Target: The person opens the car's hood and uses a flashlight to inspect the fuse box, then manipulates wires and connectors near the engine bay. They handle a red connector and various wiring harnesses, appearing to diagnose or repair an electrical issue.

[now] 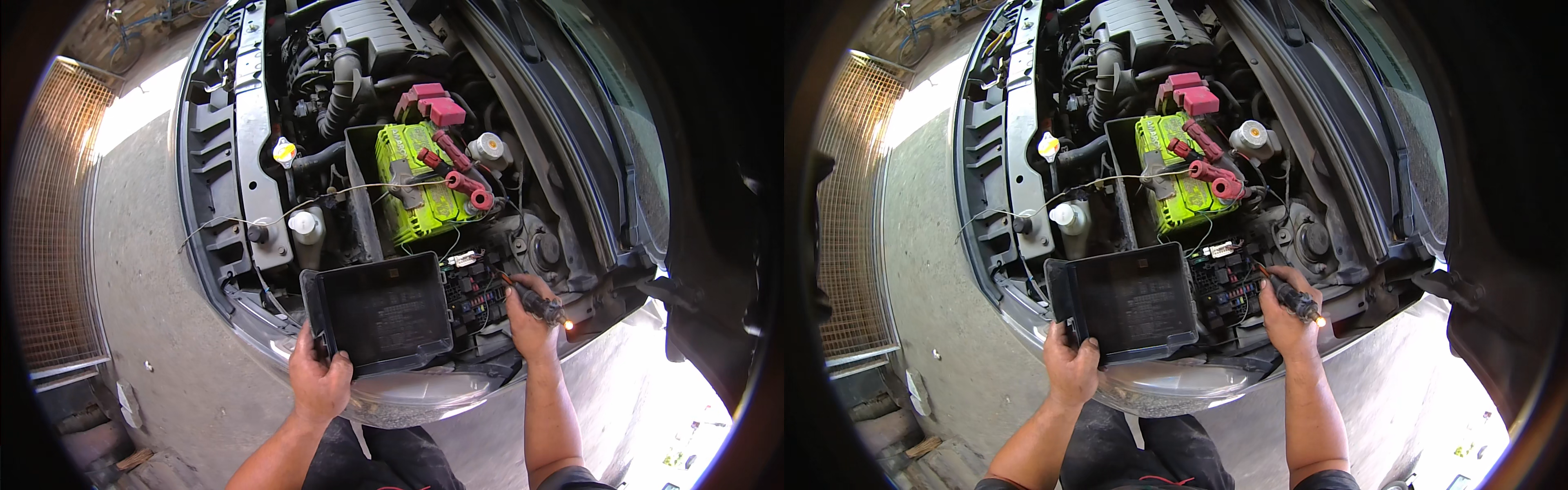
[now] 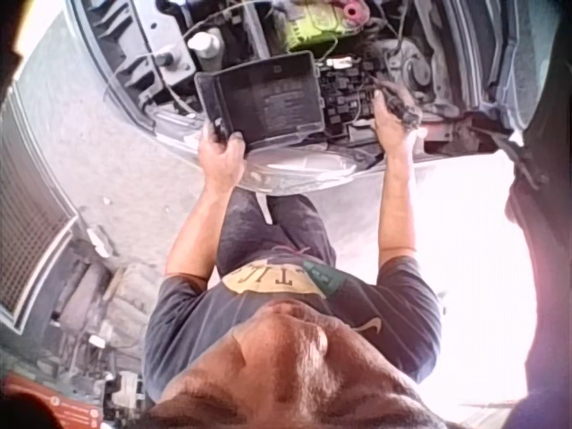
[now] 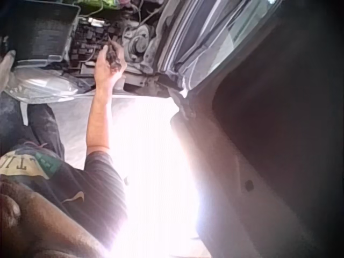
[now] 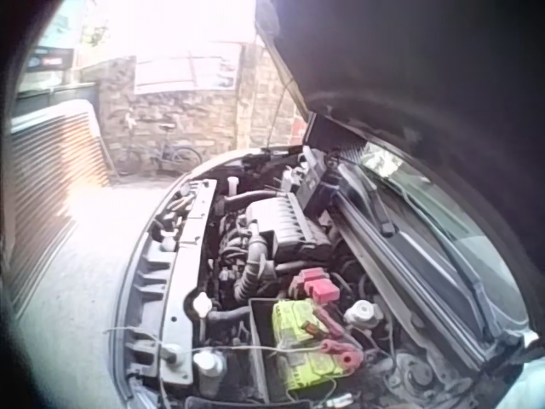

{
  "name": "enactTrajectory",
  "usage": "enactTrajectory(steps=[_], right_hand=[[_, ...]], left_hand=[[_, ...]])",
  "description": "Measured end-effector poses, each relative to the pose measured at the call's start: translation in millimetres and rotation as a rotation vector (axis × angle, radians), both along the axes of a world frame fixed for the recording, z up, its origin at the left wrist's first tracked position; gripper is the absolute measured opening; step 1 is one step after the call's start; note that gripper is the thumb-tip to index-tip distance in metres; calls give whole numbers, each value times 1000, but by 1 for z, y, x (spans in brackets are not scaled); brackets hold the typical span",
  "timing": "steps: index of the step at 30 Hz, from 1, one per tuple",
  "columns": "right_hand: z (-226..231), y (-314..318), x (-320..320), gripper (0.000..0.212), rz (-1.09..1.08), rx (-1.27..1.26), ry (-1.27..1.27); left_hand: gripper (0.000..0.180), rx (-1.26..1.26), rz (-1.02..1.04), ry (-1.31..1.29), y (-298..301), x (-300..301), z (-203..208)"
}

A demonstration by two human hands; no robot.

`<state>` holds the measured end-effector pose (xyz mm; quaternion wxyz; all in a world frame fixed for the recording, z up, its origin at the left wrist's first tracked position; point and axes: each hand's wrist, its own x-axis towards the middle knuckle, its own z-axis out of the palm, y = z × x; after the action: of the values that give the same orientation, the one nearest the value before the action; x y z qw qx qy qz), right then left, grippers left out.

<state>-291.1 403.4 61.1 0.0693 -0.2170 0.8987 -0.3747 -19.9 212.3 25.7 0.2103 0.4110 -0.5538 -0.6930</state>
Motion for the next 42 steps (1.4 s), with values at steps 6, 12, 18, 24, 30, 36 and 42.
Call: enactTrajectory(steps=[6, 12, 18, 24, 30, 36, 42], right_hand=[[-6, 3, 0, 22, -24, -20, -18], [-5, 4, 0, 22, -31, -9, -23], [-2, 1, 0, 21, -18, -3, -20], [-3, 2, -1, 20, -26, -4, -10], [-4, 2, 0, 20, -32, -23, -14], [-1, 1, 0, 21, -43, -5, -8], [-1, 2, 0, 22, -62, -4, -34]], left_hand=[[71, 45, -21, -30, -3, -5, 13], [73, -42, -23, 3, 0, -3, 1], [72, -28, -18, 31, -1, -2, 2], [68, -49, -21, 4, -1, -4, 7], [68, -62, -11, 14, -1, -5, 6], [70, -17, 21, 56, 2, -7, 5], [71, -41, -6, 69, 2, -6, 4]])
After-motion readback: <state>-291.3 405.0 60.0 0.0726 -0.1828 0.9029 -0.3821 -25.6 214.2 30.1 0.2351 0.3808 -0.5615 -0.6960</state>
